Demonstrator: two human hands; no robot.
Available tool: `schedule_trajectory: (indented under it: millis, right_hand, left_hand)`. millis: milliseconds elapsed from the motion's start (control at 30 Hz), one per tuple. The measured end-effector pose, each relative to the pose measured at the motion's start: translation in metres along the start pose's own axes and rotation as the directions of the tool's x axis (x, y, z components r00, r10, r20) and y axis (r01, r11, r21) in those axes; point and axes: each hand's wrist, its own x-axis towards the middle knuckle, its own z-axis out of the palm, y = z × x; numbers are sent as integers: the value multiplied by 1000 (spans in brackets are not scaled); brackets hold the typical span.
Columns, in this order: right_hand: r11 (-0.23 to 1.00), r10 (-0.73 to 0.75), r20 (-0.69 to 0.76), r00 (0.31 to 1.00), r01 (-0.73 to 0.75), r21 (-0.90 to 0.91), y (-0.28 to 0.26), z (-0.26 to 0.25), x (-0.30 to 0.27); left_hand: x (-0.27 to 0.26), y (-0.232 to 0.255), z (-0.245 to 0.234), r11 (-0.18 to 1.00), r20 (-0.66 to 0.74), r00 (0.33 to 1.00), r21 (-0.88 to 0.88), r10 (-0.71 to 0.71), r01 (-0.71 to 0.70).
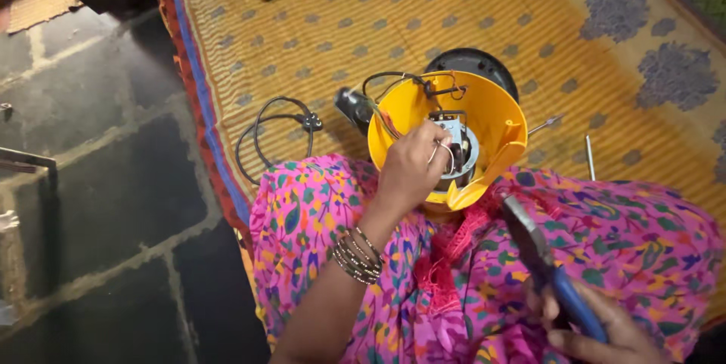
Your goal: The person is repairing a yellow electrical appliance by stripping wires using pliers and connecting them to an internal motor component.
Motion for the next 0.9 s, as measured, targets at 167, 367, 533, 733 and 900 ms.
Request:
schedule_trajectory:
  millis: [167, 367, 533, 733, 900]
  right_hand:
    - [970, 40, -46, 998, -28, 241, -17, -2, 5]
    - [969, 92, -96, 991, -67, 237, -24, 0, 20]
    - [993, 90, -132, 987, -78, 92, -33, -6, 25]
    - [989, 120, -165, 979, -133, -69, -35, -20, 31]
    - [1000, -4, -67, 998, 2, -24, -42, -28, 41]
  left_hand:
    - [1, 4, -10, 984, 11, 998, -163, -65, 66]
    - [-2, 13, -15, 953, 66, 988, -263, -140, 153]
    - [-1, 16, -16, 948, 55, 988, -281, -141, 151]
    - [-2, 13, -19, 944, 58, 992, -304, -114, 126]
    - [-1, 14, -20, 927, 77, 987, -337, -144, 162]
